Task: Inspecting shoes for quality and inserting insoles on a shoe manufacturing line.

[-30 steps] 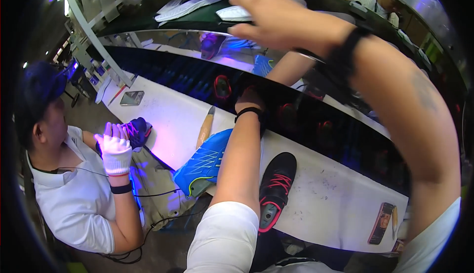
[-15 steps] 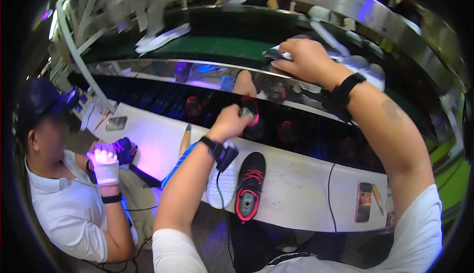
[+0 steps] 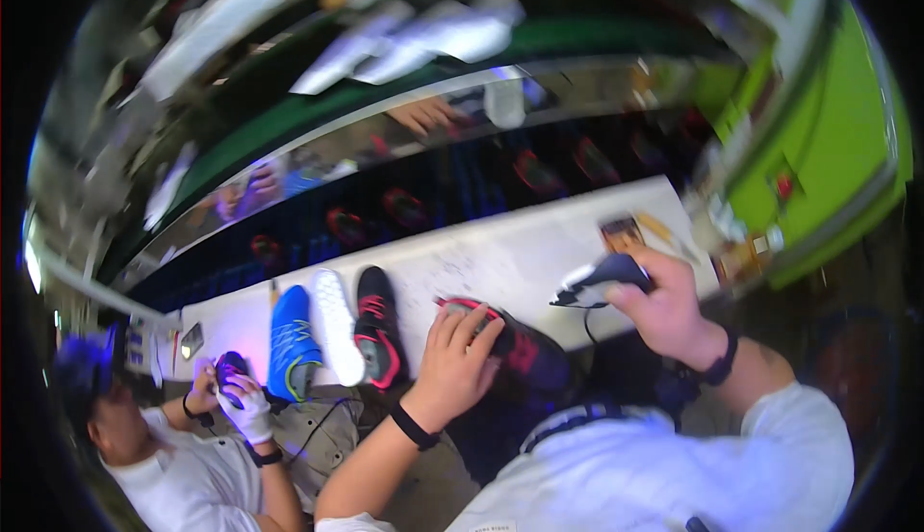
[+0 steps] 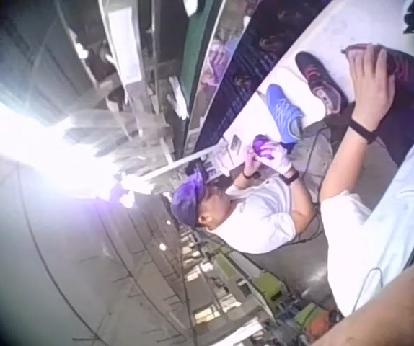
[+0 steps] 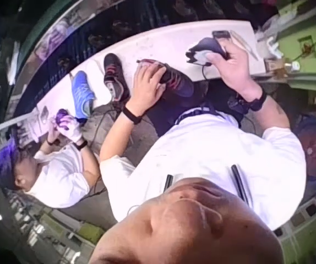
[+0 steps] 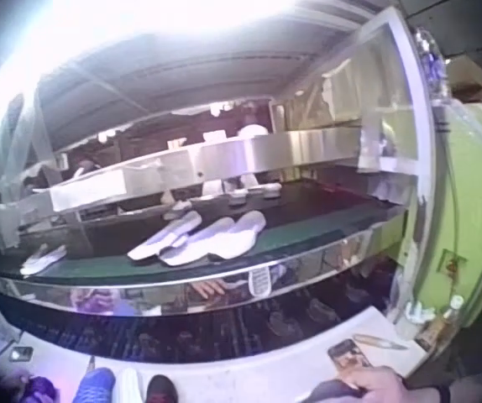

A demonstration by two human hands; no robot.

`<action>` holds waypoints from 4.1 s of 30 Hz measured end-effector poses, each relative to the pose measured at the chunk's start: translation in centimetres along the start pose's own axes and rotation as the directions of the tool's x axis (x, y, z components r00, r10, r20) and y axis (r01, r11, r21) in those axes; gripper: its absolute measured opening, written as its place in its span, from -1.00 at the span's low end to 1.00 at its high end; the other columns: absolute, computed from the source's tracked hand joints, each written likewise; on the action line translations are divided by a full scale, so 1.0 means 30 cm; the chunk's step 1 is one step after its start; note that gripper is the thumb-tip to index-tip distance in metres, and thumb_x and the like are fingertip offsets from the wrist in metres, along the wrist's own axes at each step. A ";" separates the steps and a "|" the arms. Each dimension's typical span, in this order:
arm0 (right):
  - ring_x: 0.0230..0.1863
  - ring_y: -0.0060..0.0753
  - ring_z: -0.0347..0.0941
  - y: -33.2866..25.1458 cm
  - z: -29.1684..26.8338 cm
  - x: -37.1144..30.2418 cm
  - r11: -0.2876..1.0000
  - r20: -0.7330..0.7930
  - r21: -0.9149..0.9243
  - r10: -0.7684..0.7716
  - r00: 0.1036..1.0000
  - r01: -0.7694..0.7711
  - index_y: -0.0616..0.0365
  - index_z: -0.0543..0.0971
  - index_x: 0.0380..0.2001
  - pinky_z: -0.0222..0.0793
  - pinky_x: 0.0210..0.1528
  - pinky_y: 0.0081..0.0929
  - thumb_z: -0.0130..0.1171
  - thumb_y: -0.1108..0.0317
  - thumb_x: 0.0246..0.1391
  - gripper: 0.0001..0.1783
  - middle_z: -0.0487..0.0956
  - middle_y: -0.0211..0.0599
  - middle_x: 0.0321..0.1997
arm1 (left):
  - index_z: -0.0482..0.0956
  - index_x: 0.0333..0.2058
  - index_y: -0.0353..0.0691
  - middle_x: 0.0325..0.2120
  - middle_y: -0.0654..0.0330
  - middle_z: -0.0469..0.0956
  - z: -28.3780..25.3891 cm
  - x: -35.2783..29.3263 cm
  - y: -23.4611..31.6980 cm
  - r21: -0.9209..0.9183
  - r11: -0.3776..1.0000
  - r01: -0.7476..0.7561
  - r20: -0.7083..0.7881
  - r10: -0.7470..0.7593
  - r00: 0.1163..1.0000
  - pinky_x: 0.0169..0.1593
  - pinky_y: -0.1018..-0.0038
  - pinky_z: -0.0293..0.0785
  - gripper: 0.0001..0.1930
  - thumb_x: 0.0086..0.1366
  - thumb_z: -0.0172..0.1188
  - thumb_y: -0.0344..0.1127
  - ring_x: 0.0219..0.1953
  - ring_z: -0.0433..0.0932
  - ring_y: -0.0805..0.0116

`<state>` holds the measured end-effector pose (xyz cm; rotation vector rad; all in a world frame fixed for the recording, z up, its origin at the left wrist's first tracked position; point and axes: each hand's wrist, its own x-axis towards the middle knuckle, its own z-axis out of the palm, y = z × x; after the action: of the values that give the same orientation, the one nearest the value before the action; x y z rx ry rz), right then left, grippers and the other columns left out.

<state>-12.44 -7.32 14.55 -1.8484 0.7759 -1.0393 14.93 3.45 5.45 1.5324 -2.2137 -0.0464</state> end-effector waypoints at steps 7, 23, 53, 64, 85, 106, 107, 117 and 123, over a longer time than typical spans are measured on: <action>-0.35 -0.73 0.40 0.184 -0.078 -0.229 0.927 -0.040 0.327 0.210 0.977 -0.185 0.21 0.56 -0.31 0.38 -0.29 -0.60 0.43 0.26 0.12 -0.72 0.54 -0.46 -0.42 | 0.57 0.06 0.08 0.14 0.29 0.50 0.262 0.065 0.146 0.151 0.968 -0.200 -0.026 0.206 0.978 0.35 -0.50 -0.35 -0.26 -0.22 0.51 0.00 0.22 0.36 0.12; 0.10 -0.20 0.52 0.114 -0.008 -0.157 0.924 0.229 0.358 0.053 0.972 -0.135 0.22 0.60 -0.47 0.41 0.14 -0.33 0.32 0.15 0.20 -0.66 0.51 0.05 0.15 | 0.47 -0.05 -0.33 -0.05 0.05 0.52 0.046 0.132 0.346 -0.567 0.792 0.225 -0.324 -0.466 0.823 -0.01 0.49 0.42 -0.59 0.24 0.29 -0.19 -0.19 0.55 0.32; 0.05 -0.04 0.62 0.125 0.003 -0.263 0.978 0.230 0.205 -0.086 0.969 0.039 0.20 0.51 -0.41 0.58 -0.07 -0.33 0.49 0.26 0.02 -0.66 0.59 0.09 0.00 | 0.48 -0.48 -0.31 -0.06 -0.18 0.56 0.010 -0.012 0.419 -0.585 0.802 0.118 -0.205 -0.287 0.936 -0.29 0.52 0.59 -0.59 -0.07 0.63 -0.31 -0.25 0.58 0.31; 0.06 0.01 0.58 0.085 -0.083 -0.155 1.000 0.358 0.008 0.010 0.934 -0.014 0.32 0.58 -0.01 0.48 0.11 -0.20 0.21 -0.02 0.23 -0.44 0.60 0.02 -0.02 | 0.40 -0.63 -0.26 -0.11 -0.14 0.58 0.070 0.123 0.388 -0.558 0.829 -0.049 -0.315 -0.157 0.936 -0.46 0.48 0.55 -0.62 -0.13 0.54 -0.34 -0.50 0.55 0.29; 0.07 -0.33 0.53 0.194 -0.134 -0.139 0.899 0.380 0.338 0.141 0.914 -0.279 0.31 0.58 -0.09 0.41 0.19 -0.34 0.06 0.38 0.23 -0.73 0.63 -0.17 -0.05 | 0.36 -0.46 -0.16 -0.58 0.18 0.35 0.289 0.177 0.347 -0.484 0.867 -0.117 -0.388 -0.093 0.917 -0.52 0.36 0.34 -0.45 -0.18 0.66 -0.15 -0.54 0.41 0.19; -0.12 -0.07 0.63 0.205 -0.400 -0.643 0.876 0.377 -0.301 0.473 0.796 -0.377 0.22 0.65 -0.17 0.53 -0.06 -0.25 0.32 0.08 0.11 -0.59 0.66 -0.10 -0.23 | 0.37 -0.06 -0.35 -0.04 -0.15 0.55 0.045 -0.061 0.359 -0.769 0.621 0.149 -0.245 -0.502 0.829 0.30 0.12 0.33 -0.27 0.21 0.31 0.28 0.11 0.53 0.04; -0.09 -0.09 0.63 0.216 -0.307 -0.577 0.948 0.289 -0.214 0.292 0.912 -0.236 0.23 0.64 -0.16 0.53 -0.03 -0.28 0.33 0.12 0.11 -0.61 0.66 -0.12 -0.18 | 0.37 -0.09 -0.32 -0.05 -0.15 0.56 0.032 -0.041 0.368 -0.781 0.598 0.181 -0.204 -0.519 0.830 0.31 0.07 0.31 -0.31 0.18 0.36 0.23 0.11 0.54 0.03; -0.18 -0.14 0.49 0.349 0.120 -0.397 0.989 0.133 0.142 -0.061 0.989 0.042 0.19 0.55 -0.14 0.44 -0.10 -0.27 0.51 0.02 -0.08 -0.42 0.50 -0.19 -0.19 | 0.34 -0.10 -0.31 -0.08 -0.12 0.57 -0.017 0.051 0.406 -0.764 0.558 0.324 -0.098 -0.597 0.796 0.34 0.00 0.28 -0.26 0.14 0.38 0.27 0.07 0.56 -0.01; -0.33 -0.11 0.40 0.275 0.079 -0.276 0.940 0.031 0.324 -0.123 0.992 0.107 0.12 0.43 -0.42 0.36 -0.33 -0.23 0.56 0.28 -0.28 -0.53 0.39 -0.26 -0.38 | 0.33 -0.11 -0.28 -0.06 -0.17 0.58 -0.003 0.100 0.455 -0.714 0.591 0.376 -0.011 -0.546 0.838 0.44 -0.08 0.06 -0.30 0.10 0.48 0.16 0.08 0.56 0.02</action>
<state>-15.03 -3.32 3.61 -1.6448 0.4406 -1.1160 2.06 6.03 10.28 1.5041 -1.2933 -0.7418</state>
